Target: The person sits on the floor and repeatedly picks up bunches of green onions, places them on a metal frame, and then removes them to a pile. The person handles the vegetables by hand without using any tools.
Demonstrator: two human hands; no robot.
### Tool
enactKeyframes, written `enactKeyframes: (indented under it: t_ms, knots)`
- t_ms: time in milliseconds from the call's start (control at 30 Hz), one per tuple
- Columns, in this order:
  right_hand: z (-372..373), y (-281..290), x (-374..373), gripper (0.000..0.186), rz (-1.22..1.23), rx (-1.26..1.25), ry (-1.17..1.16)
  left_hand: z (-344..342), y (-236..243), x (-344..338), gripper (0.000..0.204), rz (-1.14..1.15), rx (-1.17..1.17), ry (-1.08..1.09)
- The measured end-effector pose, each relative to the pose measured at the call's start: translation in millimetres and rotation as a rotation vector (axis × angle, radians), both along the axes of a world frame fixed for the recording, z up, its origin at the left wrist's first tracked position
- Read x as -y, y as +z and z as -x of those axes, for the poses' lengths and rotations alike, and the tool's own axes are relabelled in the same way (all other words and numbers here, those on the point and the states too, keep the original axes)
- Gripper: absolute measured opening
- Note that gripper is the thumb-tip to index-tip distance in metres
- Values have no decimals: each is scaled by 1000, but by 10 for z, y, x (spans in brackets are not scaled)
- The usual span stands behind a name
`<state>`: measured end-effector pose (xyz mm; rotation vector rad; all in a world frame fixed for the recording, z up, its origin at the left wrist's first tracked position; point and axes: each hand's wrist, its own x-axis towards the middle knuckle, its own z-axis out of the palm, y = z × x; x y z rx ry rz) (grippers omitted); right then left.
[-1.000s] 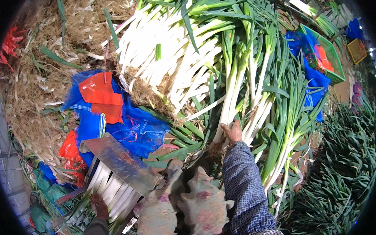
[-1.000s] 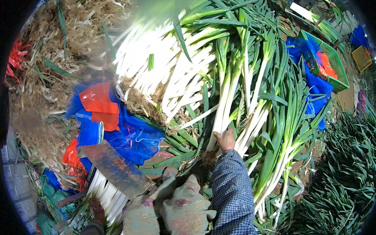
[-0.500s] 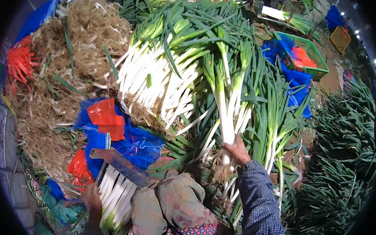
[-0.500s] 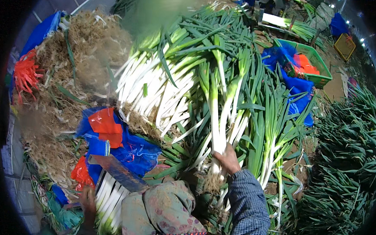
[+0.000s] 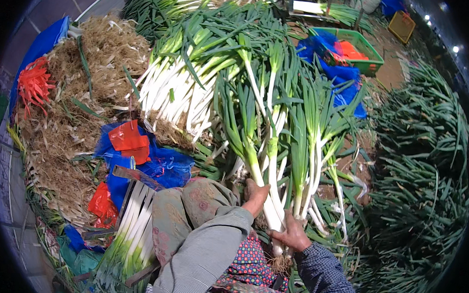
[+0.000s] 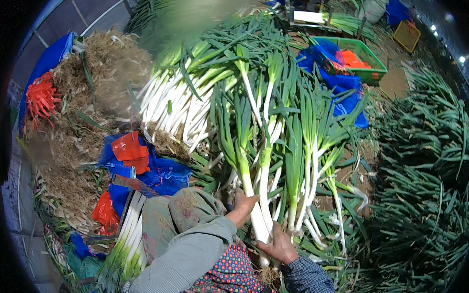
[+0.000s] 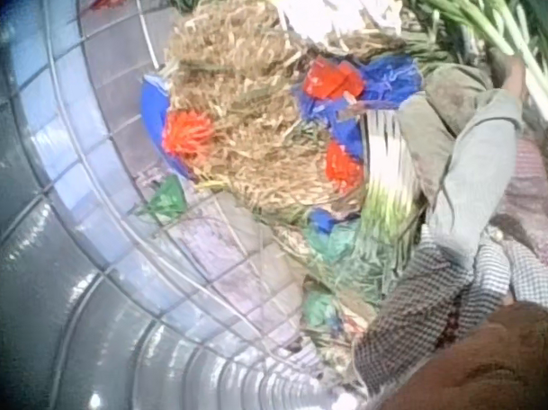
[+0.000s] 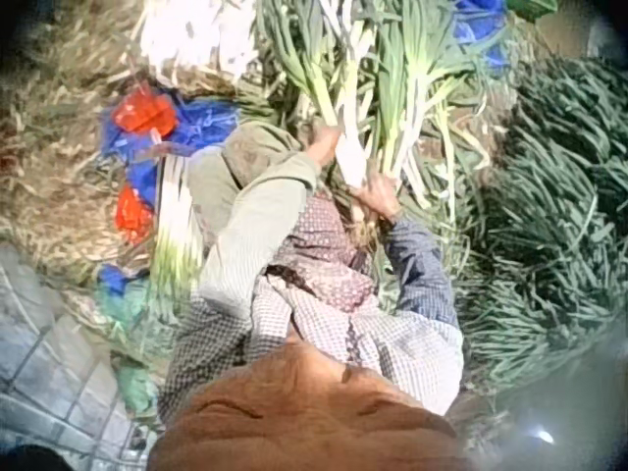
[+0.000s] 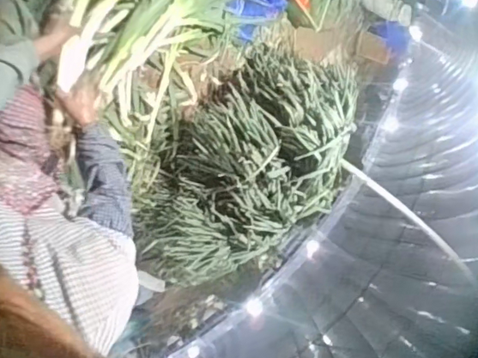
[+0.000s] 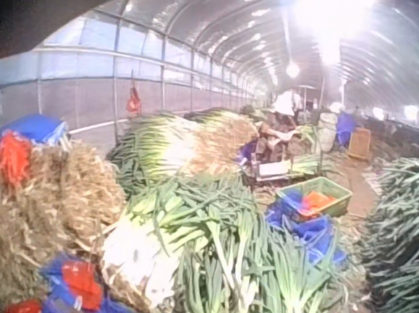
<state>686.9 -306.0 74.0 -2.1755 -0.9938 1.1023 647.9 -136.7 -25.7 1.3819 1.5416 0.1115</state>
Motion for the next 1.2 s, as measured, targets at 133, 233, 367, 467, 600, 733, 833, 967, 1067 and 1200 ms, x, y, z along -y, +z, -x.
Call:
enactKeyframes:
  t_ms: [133, 233, 367, 467, 600, 733, 833, 967, 1067, 1200]
  knots:
    - [-30, -115, 184, 66, -67, -335, -206, 110, -263, 30, 33, 186, 64, 241]
    - [-181, -299, 327, 64, 67, -348, -236, 228, -52, -69, 26, 503, 535, 468]
    - [-239, -640, 468, 66, 225, -309, -161, 381, 220, 80, 23, 770, 755, 472]
    - [-209, -925, 448, 63, 168, -357, -180, 414, 227, 297, 26, 727, 654, 504]
    - [-221, -992, 507, 55, 163, -481, -297, 415, 138, 379, 29, 489, 597, 530]
    - [-137, -623, 672, 61, 1, -805, -365, 440, 85, 379, 32, 521, 706, 478]
    - [-50, -303, 752, 64, -29, -885, -314, 403, -55, 418, 35, 810, 924, 441]
    - [8, -161, 691, 60, 77, -819, -214, 294, -453, 465, 34, 703, 708, 599]
    - [-4, -239, 580, 61, 62, -687, -240, 232, -718, 515, 26, 548, 552, 538]
    - [31, -303, 478, 75, 10, -629, -245, 171, -707, 631, 30, 339, 454, 531]
